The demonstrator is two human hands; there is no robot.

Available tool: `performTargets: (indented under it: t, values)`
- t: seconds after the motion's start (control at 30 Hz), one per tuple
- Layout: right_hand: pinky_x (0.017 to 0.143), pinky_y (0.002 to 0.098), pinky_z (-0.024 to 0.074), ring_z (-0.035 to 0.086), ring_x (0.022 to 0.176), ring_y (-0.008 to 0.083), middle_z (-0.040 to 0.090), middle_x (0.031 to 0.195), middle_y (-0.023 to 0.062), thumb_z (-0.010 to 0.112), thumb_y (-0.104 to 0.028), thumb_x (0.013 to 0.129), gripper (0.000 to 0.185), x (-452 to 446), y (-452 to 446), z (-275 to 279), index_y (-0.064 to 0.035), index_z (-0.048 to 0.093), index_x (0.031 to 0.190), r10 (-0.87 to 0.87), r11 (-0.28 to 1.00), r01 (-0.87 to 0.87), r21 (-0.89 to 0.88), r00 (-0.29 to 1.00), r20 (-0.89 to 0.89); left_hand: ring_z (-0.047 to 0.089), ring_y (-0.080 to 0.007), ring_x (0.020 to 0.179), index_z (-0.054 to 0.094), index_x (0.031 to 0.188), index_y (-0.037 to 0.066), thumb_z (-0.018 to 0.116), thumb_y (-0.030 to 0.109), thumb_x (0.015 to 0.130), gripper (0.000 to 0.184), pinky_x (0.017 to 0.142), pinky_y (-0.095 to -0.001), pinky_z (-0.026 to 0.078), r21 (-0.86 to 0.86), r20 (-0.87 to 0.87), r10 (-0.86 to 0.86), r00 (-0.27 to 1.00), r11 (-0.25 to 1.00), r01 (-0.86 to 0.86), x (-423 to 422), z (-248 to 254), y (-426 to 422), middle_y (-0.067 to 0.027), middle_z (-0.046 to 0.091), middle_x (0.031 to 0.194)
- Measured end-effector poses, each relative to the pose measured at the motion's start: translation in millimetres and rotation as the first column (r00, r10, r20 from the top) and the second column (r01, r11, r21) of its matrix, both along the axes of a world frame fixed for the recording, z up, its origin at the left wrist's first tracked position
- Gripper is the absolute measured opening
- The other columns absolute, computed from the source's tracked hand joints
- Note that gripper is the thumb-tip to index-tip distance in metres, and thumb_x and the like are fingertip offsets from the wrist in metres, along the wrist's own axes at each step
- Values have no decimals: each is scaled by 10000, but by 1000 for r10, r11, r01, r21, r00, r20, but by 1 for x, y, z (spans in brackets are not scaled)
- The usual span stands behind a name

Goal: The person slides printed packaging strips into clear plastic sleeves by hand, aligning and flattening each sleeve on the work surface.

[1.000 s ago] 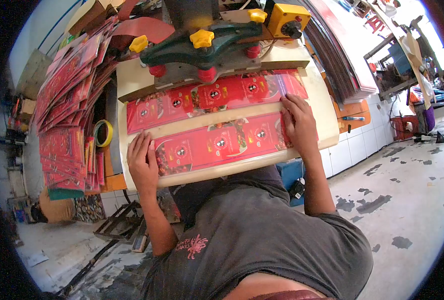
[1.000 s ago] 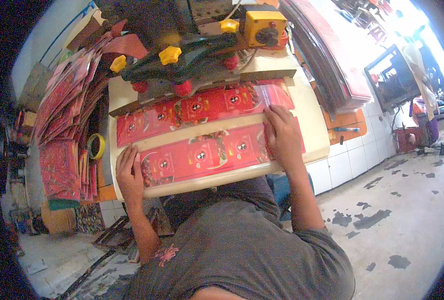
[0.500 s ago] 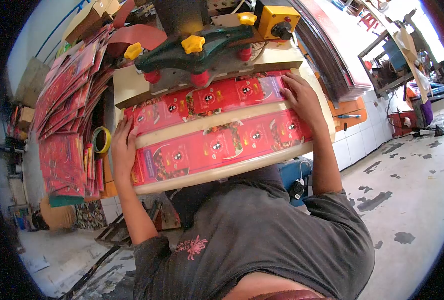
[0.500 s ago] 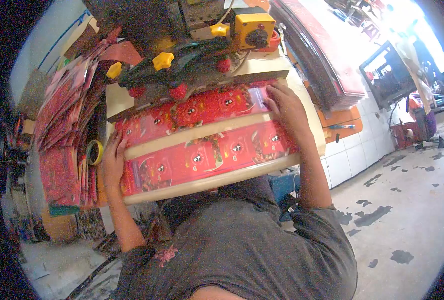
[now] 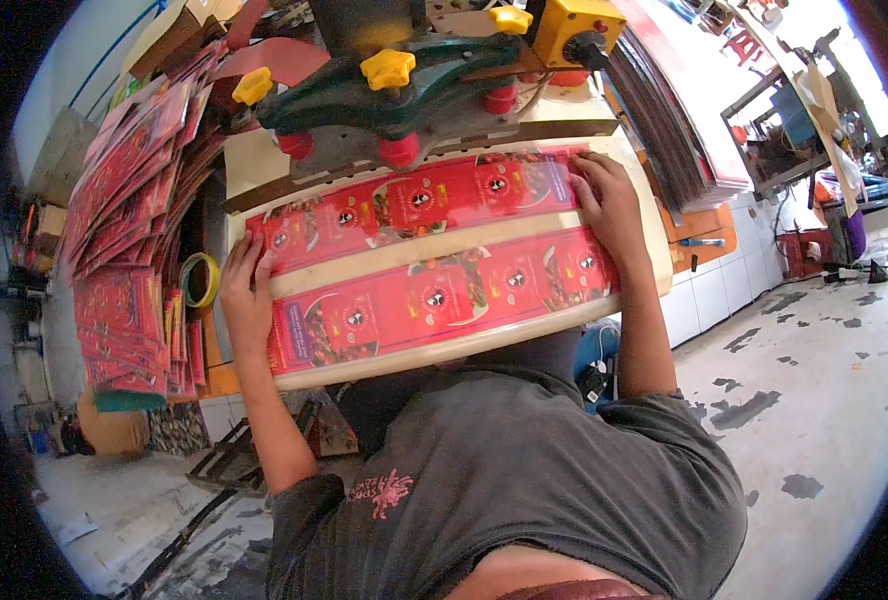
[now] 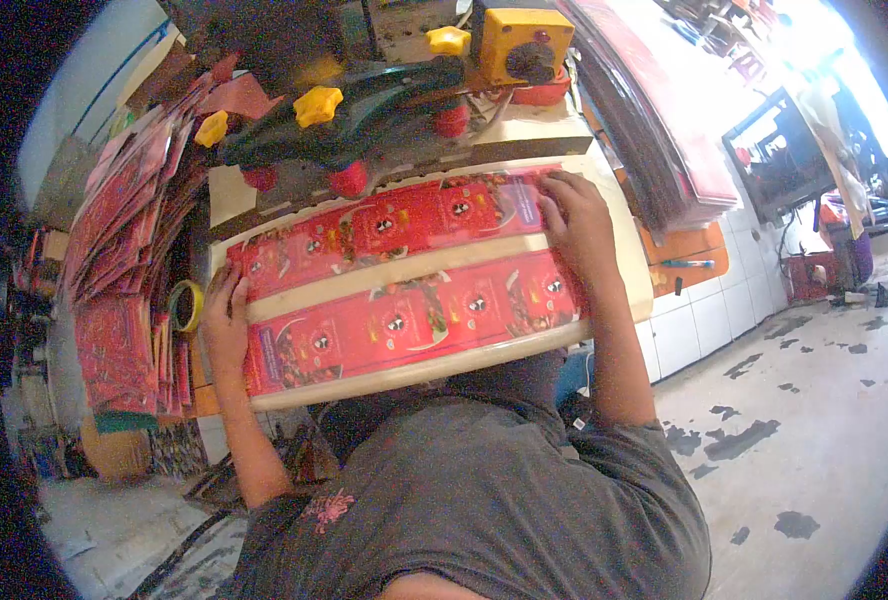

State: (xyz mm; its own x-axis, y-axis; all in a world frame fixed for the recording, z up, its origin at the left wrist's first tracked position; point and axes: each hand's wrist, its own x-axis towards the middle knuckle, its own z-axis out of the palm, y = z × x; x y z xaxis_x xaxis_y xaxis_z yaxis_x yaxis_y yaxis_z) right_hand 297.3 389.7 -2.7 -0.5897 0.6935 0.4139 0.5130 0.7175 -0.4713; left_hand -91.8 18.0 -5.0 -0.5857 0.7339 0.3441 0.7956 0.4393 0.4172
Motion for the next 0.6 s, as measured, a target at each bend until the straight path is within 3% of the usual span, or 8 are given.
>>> performTargets:
  t: [0.07, 0.17, 0.23, 0.3, 0.43, 0.53, 0.57, 0.6]
  values:
    - [1058, 452, 489, 636, 1191, 377, 676, 1304, 198, 685, -170, 956, 268, 0, 1, -4, -25, 745, 1173, 5, 1000, -6, -23, 997, -82, 527, -397, 1396, 656, 1361, -15, 561, 330, 1078, 456, 1180, -452, 381, 9, -26, 13, 1000, 1000, -13, 2, -1, -1, -239, 592, 1469]
    - [1033, 459, 476, 616, 1158, 378, 684, 1226, 198, 678, -158, 957, 232, 5, 3, -9, -35, 762, 1135, -144, 977, 160, 141, 983, -118, 537, -406, 1379, 652, 1361, -17, 586, 332, 1064, 463, 1168, -458, 393, 28, -92, 90, 992, 996, -88, 2, -3, -3, -255, 595, 1452]
    - [997, 456, 467, 598, 1111, 369, 679, 1146, 188, 672, -166, 964, 213, 11, 6, -12, -50, 773, 1112, -304, 947, 305, 103, 952, -28, 553, -415, 1357, 657, 1345, -14, 616, 330, 1047, 457, 1150, -463, 411, 95, 37, 91, 995, 991, -94, -1, -4, -4, -261, 604, 1430]
    - [966, 450, 473, 601, 1076, 367, 678, 1095, 183, 678, -193, 963, 226, 13, 11, -16, -47, 778, 1102, -295, 952, 299, 70, 953, -66, 561, -415, 1346, 662, 1333, -12, 638, 330, 1034, 454, 1142, -461, 419, 117, 77, 54, 996, 991, -63, -3, -6, -3, -254, 611, 1418]
    - [934, 417, 511, 650, 1015, 318, 697, 1095, 174, 726, -248, 938, 273, 19, 24, -23, -42, 782, 1109, -232, 968, 199, -156, 944, -234, 583, -407, 1320, 679, 1295, -9, 701, 312, 995, 440, 1126, -446, 436, 138, 68, -20, 998, 990, 10, 3, 5, -2, -245, 628, 1386]
    - [924, 384, 532, 672, 1037, 244, 699, 1106, 141, 746, -264, 952, 331, 23, 34, -27, 0, 763, 1150, -209, 945, 126, -302, 943, -260, 593, -371, 1319, 698, 1278, -7, 752, 272, 959, 428, 1121, -419, 438, 227, 175, -26, 984, 974, -14, 3, 4, -4, -235, 636, 1377]
    - [960, 381, 526, 677, 1068, 238, 712, 1161, 156, 736, -248, 968, 359, 25, 34, -28, 35, 737, 1189, -203, 900, 46, -433, 924, -324, 596, -355, 1318, 705, 1274, -4, 764, 256, 950, 419, 1119, -408, 439, 248, 210, -34, 977, 969, -20, 2, 5, -5, -229, 638, 1377]
    - [972, 377, 523, 677, 1084, 236, 715, 1187, 161, 729, -238, 973, 369, 24, 35, -23, 49, 722, 1206, -207, 892, 47, -450, 926, -315, 594, -325, 1325, 709, 1271, -12, 778, 245, 944, 422, 1126, -399, 433, 328, 324, -68, 944, 943, -45, 2, -1, -4, -219, 639, 1385]
